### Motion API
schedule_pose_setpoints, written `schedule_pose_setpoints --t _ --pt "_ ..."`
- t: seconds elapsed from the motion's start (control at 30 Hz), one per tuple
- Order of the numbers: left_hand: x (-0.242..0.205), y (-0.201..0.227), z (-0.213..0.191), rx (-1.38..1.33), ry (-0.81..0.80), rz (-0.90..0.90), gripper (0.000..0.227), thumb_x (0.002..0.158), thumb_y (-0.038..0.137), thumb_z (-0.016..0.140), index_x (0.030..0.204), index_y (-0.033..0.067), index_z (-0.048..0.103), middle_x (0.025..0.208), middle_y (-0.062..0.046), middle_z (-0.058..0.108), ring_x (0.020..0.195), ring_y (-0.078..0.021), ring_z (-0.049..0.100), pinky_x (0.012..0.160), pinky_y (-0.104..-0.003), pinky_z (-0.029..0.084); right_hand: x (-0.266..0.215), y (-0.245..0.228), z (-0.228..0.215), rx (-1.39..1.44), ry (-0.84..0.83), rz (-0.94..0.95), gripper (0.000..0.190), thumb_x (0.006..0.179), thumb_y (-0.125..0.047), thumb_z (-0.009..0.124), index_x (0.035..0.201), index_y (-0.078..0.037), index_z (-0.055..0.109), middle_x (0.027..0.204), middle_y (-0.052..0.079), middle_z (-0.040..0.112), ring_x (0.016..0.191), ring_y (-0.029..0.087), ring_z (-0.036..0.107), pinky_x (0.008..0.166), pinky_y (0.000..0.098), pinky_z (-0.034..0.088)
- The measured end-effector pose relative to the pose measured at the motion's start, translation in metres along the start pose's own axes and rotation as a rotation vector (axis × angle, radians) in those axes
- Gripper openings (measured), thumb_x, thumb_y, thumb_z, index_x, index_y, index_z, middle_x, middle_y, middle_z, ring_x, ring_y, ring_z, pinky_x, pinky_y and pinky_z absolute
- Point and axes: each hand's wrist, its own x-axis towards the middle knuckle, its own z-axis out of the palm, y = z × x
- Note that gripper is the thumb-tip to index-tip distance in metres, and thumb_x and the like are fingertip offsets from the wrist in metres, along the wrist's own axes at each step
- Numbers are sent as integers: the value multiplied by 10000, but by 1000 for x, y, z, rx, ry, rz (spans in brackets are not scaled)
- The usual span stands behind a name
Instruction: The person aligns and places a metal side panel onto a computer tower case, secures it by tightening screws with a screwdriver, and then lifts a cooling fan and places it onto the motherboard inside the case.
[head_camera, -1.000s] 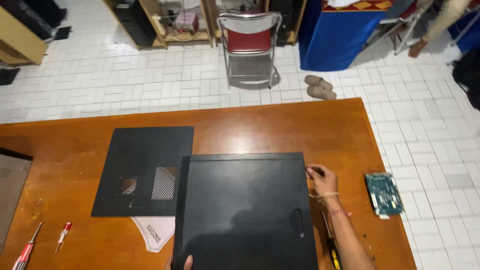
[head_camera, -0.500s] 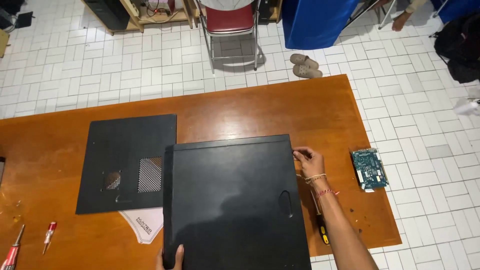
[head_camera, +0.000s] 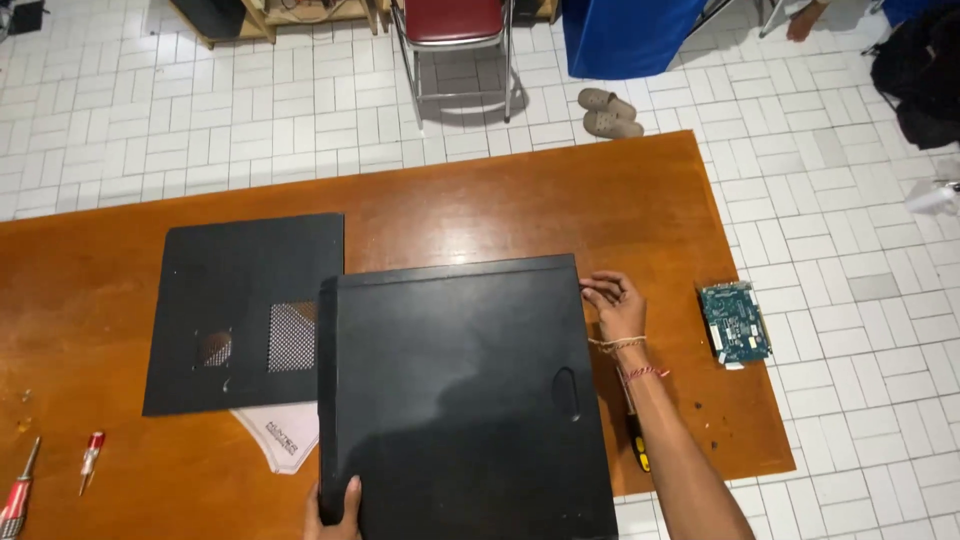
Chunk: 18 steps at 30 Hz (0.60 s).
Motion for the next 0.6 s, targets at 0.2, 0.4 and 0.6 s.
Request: schedule_pose_setpoints --t 0.2,0.4,0.6 --pt "-5 4 -7 163 68 84 729 786 694 709 1341 223 744 1114 -99 782 944 -371 721 907 -412 549 -2 16 0 179 52 59 308 828 107 765 1066 -42 638 989 145 754 984 197 745 899 318 651" --pt "-4 -8 -2 244 212 241 645 776 708 720 1269 297 776 873 -167 765 790 -381 716 769 -448 554 -1 16 -3 61 16 26 289 852 62 768 1080 -61 639 1011 125 756 1007 175 746 920 287 633" --pt "-2 -8 -2 341 173 159 662 779 752 696 1298 346 756 881 -161 774 826 -401 715 804 -482 555 -6 6 -5 -92 -30 -86 235 870 62 738 1054 -56 653 994 110 765 973 156 747 910 268 615"
